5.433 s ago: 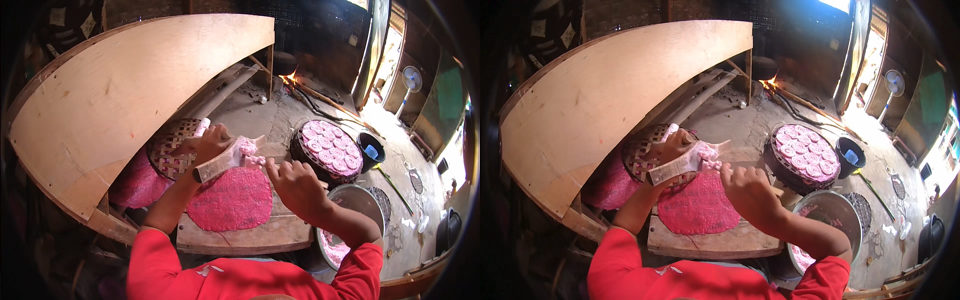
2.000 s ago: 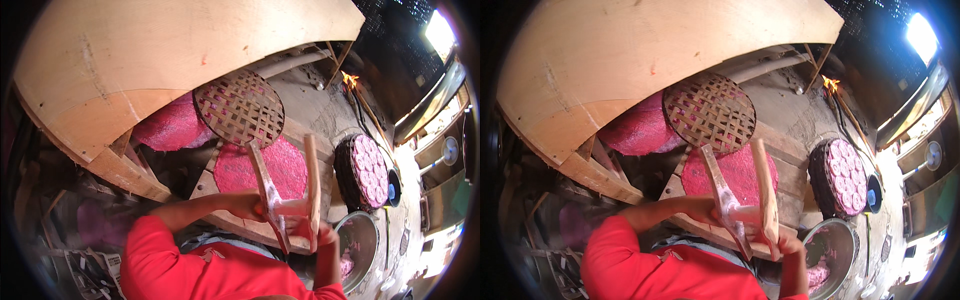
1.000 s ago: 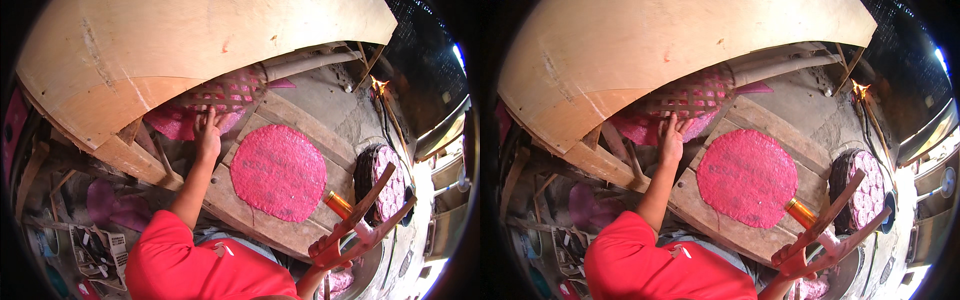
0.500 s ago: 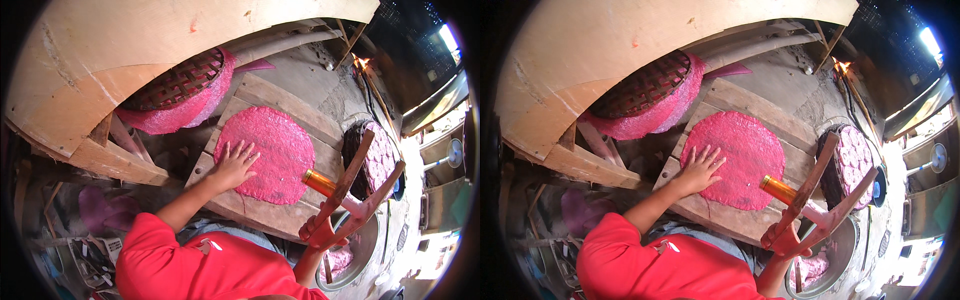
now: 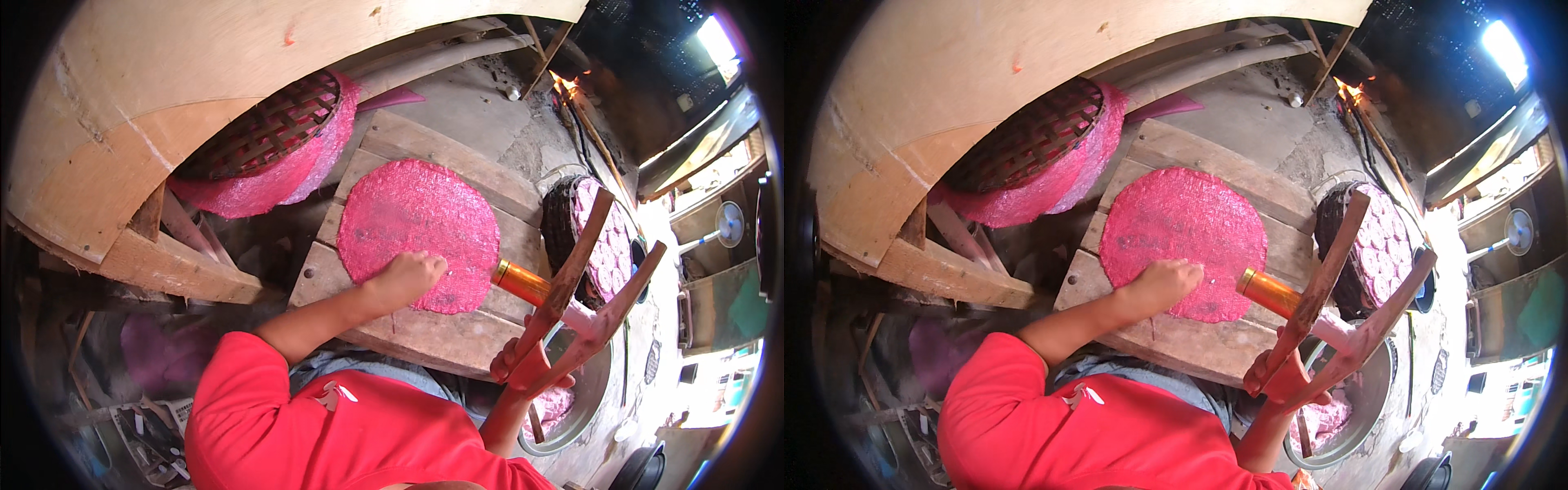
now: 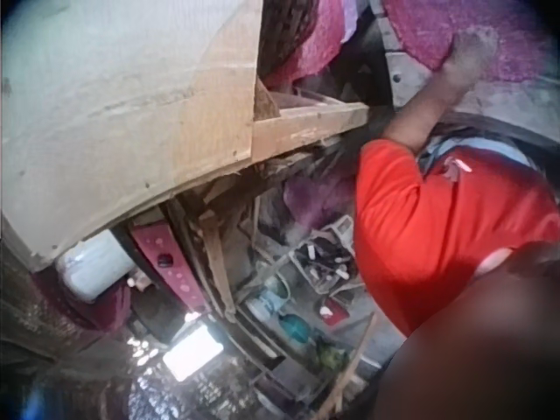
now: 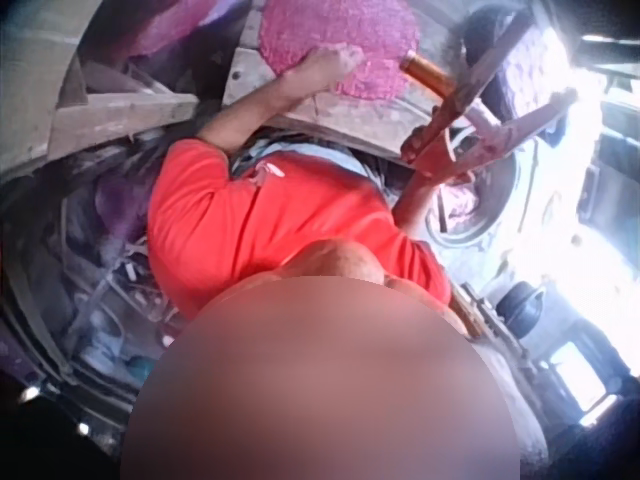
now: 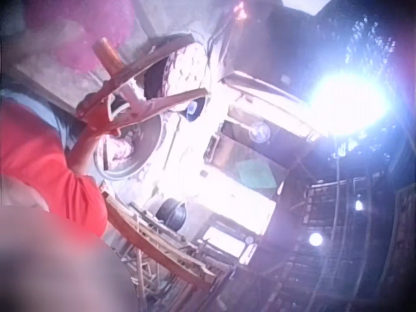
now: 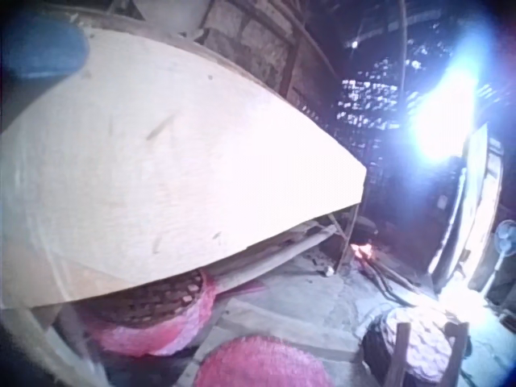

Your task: The person scoops pink paste from a metal bowl and uses a wooden roller tool to form spiral-shaped pink candies on a pink mat. They arrange the finished spirals on a woven tray and continue the process repeatedly.

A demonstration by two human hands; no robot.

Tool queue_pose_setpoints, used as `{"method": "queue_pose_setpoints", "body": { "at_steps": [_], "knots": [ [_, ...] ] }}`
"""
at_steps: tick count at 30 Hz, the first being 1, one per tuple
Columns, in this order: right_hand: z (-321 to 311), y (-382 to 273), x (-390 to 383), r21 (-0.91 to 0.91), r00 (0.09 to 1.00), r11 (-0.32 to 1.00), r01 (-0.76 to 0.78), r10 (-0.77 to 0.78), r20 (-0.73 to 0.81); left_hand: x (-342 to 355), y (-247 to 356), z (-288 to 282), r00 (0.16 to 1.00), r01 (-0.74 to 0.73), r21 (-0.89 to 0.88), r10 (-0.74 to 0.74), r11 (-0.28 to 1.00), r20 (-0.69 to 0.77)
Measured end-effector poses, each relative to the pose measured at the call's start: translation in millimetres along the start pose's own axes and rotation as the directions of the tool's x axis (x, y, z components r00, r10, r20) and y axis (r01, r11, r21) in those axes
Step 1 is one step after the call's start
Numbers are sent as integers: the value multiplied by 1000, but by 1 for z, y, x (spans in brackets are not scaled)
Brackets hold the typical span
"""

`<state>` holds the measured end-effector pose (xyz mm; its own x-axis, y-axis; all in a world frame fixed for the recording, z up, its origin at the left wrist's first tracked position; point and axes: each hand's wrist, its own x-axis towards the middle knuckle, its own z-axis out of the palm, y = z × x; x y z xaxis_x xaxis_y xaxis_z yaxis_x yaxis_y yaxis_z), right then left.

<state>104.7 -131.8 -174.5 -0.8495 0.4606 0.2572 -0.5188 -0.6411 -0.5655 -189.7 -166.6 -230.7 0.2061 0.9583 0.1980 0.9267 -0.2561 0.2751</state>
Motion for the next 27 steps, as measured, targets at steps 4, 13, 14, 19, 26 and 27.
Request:
{"method": "queue_pose_setpoints", "body": {
  "at_steps": [4, 13, 14, 19, 26, 27],
  "knots": [
    [6, -8, -10, -100, 1000, 995, 3, -3, -3, -15, 28, 9, 991, -117, 235, 99, 965, 86],
    [-1, -2, -18, 83, 993, 996, 41, -50, 106, 33, -11, -60, 901, -66, -706, -262, 705, -346],
    [1, -1, -18, 79, 991, 996, 47, -56, 118, 37, -16, -70, 866, -72, -815, -369, 575, -338],
    [9, -7, -16, -26, 990, 997, 79, -75, 123, 43, -55, -78, 774, -107, -941, -567, 321, -281],
    [5, 0, -19, 32, 990, 996, 88, -91, 104, 1, -86, -9, 704, 357, -537, -598, 764, -384],
    [4, 1, -20, 41, 991, 995, 91, -95, 99, -6, -87, -1, 699, 353, -534, -596, 768, -395]
  ]
}}
